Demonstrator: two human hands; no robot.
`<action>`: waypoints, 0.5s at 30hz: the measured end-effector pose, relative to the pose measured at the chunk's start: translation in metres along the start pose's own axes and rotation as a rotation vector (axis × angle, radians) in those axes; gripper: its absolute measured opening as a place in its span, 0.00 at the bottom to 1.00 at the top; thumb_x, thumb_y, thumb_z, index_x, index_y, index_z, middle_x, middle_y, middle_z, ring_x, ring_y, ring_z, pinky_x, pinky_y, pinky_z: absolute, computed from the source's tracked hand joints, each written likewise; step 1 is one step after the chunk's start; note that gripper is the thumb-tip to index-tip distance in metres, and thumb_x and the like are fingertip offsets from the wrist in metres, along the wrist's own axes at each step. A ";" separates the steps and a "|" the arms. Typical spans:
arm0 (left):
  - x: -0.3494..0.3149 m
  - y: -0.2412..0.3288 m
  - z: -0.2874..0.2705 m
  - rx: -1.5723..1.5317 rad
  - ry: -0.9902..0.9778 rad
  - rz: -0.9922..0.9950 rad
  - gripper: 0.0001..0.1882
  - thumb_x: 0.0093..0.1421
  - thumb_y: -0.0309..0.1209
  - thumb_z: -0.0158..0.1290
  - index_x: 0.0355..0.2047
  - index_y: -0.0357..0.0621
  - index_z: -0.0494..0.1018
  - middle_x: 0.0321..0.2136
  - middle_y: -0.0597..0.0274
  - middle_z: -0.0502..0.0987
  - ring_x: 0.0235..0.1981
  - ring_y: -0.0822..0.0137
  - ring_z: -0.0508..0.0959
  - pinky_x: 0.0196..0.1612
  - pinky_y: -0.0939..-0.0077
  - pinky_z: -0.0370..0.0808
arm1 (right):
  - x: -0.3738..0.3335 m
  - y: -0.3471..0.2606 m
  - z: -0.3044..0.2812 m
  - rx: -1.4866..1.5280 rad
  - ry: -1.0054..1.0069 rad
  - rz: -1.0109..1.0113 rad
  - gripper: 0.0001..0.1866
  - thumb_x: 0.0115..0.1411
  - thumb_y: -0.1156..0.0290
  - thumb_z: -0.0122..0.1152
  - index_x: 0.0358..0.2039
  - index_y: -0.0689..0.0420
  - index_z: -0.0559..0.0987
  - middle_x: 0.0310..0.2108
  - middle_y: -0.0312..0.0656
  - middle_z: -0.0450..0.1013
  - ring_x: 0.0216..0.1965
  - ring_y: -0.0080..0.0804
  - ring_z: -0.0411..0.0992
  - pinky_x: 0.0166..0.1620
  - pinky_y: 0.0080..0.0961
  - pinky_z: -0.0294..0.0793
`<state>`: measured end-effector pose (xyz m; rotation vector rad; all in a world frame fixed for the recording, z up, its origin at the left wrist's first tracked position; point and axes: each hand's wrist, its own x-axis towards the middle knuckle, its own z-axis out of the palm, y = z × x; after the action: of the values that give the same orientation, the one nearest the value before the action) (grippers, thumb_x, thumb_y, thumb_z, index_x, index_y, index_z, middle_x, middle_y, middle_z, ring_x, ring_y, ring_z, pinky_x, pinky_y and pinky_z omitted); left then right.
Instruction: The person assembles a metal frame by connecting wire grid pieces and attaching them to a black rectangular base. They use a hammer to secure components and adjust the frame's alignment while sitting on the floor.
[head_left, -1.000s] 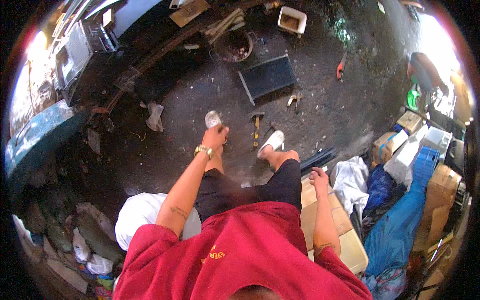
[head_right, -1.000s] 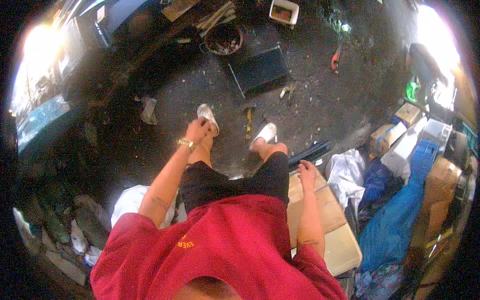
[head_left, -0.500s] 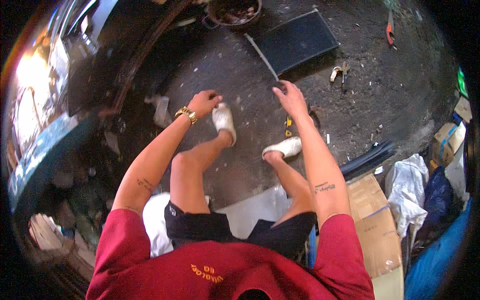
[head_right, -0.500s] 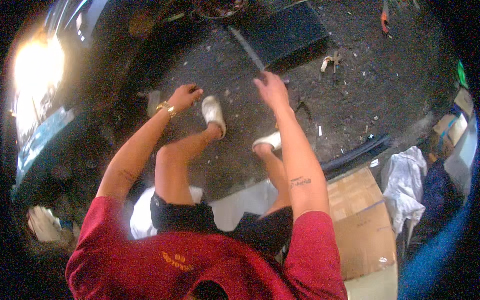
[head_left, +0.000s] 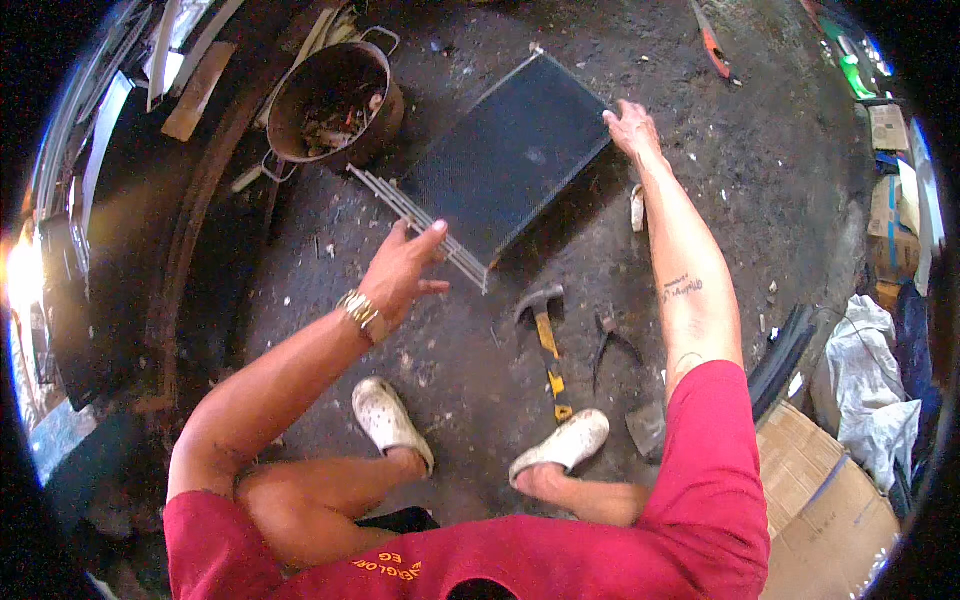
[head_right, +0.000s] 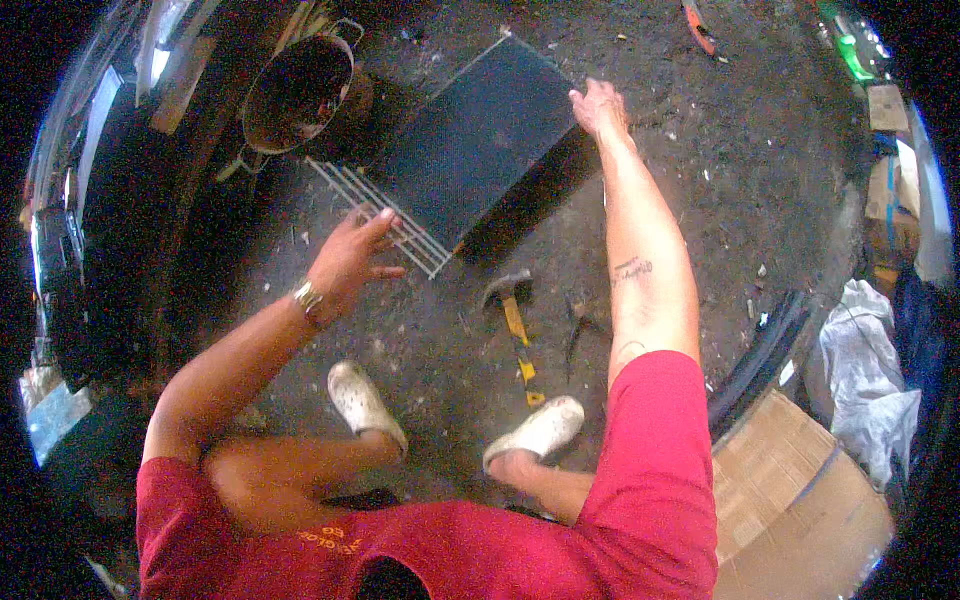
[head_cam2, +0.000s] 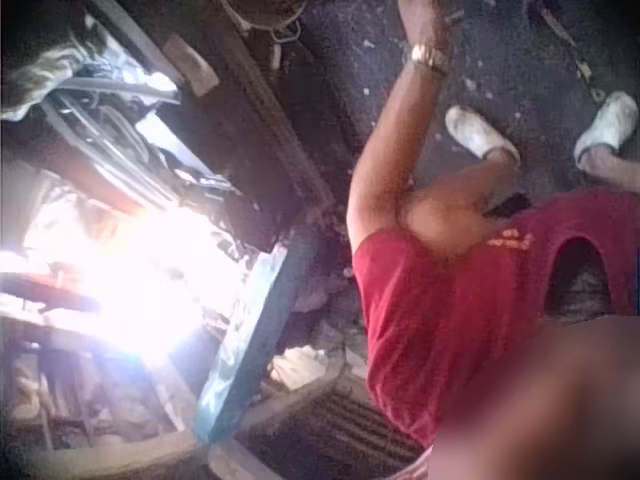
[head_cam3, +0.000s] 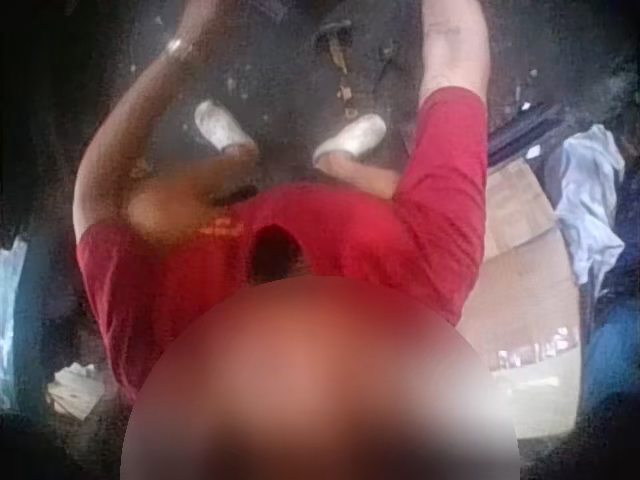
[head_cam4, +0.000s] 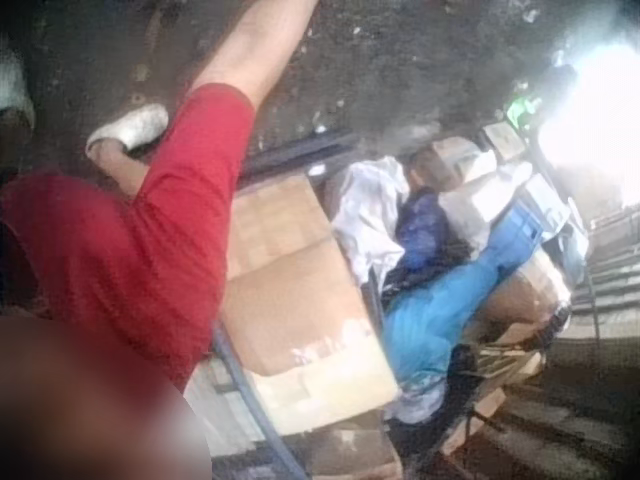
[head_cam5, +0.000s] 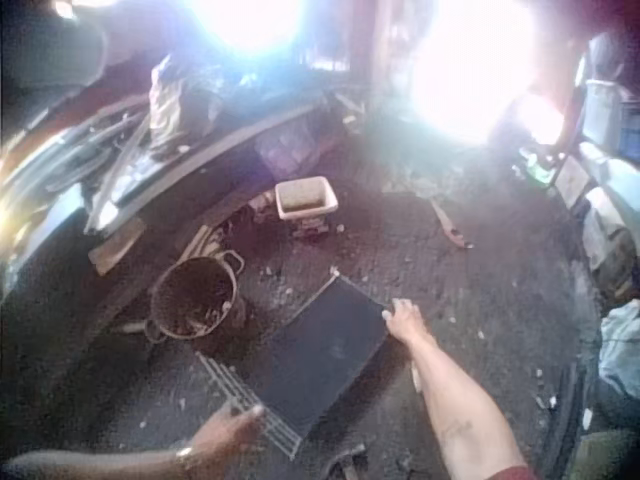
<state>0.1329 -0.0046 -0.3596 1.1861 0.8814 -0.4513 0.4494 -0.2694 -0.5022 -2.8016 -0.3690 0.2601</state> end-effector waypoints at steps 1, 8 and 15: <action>0.001 -0.003 -0.003 -0.032 -0.009 0.022 0.42 0.60 0.49 0.55 0.65 0.39 0.49 0.60 0.46 0.61 0.60 0.47 0.64 0.51 0.48 0.72 | 0.010 0.002 0.005 0.014 -0.034 0.003 0.28 0.61 0.53 0.54 0.54 0.62 0.72 0.55 0.57 0.67 0.58 0.53 0.65 0.60 0.42 0.63; -0.004 0.004 -0.030 -0.012 0.017 0.131 0.24 0.62 0.48 0.53 0.51 0.48 0.65 0.44 0.59 0.74 0.47 0.63 0.74 0.45 0.61 0.72 | -0.057 0.009 0.013 0.194 -0.004 0.193 0.30 0.55 0.52 0.61 0.54 0.58 0.72 0.50 0.58 0.71 0.54 0.54 0.69 0.56 0.45 0.68; 0.039 0.038 -0.056 -0.056 0.001 0.210 0.20 0.62 0.49 0.52 0.45 0.49 0.68 0.34 0.63 0.72 0.36 0.66 0.75 0.35 0.63 0.75 | -0.197 0.031 0.027 0.331 0.023 0.462 0.30 0.56 0.55 0.61 0.55 0.59 0.72 0.45 0.53 0.74 0.45 0.45 0.74 0.48 0.38 0.73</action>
<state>0.1639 0.0661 -0.3736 1.2126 0.7560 -0.2537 0.2637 -0.3458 -0.5105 -2.5195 0.3092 0.3512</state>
